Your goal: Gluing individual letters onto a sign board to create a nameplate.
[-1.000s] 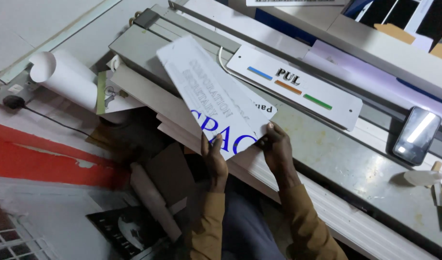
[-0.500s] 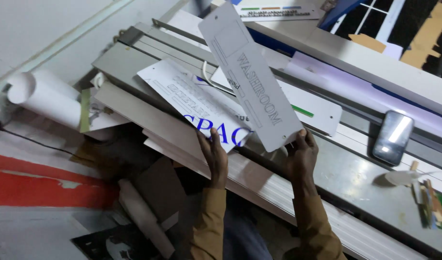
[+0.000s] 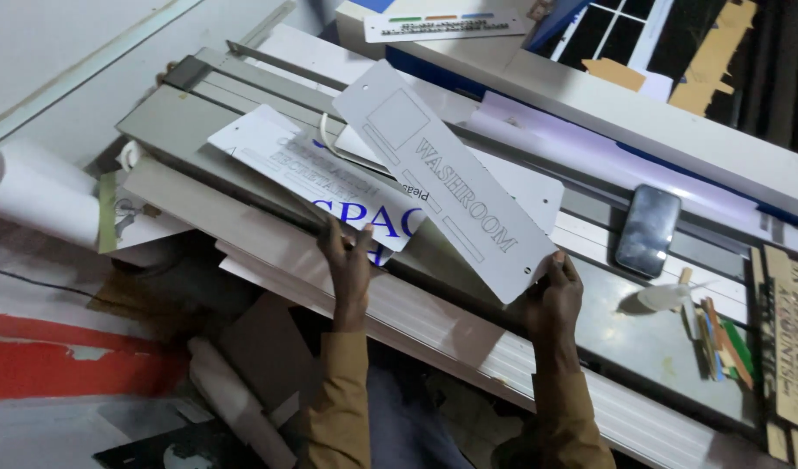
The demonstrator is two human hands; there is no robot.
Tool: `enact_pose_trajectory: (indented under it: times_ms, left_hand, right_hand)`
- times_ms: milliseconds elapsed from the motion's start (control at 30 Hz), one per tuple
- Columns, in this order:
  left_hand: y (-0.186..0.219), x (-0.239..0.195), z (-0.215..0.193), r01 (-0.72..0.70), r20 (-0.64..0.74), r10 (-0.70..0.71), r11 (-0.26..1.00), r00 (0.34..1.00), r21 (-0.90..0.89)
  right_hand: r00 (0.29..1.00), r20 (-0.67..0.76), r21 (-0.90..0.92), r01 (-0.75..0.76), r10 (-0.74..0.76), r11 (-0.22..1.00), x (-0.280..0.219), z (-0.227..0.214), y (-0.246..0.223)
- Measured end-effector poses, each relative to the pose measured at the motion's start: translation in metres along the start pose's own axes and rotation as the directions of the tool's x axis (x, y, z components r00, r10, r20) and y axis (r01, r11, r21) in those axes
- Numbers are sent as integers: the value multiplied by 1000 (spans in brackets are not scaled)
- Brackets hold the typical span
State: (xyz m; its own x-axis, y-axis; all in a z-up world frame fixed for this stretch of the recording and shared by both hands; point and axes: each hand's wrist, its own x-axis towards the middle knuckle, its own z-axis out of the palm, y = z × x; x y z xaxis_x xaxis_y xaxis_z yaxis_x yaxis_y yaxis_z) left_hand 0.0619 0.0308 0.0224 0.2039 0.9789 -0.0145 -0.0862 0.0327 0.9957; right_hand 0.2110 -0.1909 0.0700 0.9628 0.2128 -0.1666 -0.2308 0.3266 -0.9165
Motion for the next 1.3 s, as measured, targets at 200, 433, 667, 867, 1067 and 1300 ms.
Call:
enact_pose_trajectory:
  times_ms: [200, 433, 667, 867, 1067, 1300]
  left_hand:
    - [28, -40, 25, 88, 80, -67, 950, 995, -298]
    - [-215, -55, 73, 302, 446, -77, 836, 892, -458]
    - [-78, -130, 92, 444, 409, -330, 868, 851, -222]
    - [-70, -165, 108, 474, 478, -343, 861, 809, -184]
    - [-30, -176, 100, 693, 740, -478, 720, 472, 23]
    - [-99, -157, 94, 209, 820, -538, 840, 195, 501]
  right_hand:
    - [1000, -28, 69, 2, 0, 998, 23, -70, 8]
    - [985, -133, -134, 90, -108, 987, 6, -167, 23]
    - [971, -79, -609, 132, -226, 782, 13, -234, -8]
    - [823, 216, -796, 460, -525, 394, -24, -227, -48]
    - [800, 422, -834, 527, -427, 164, -22, -254, -1]
    - [732, 420, -854, 519, -536, 40, -20, -264, 23]
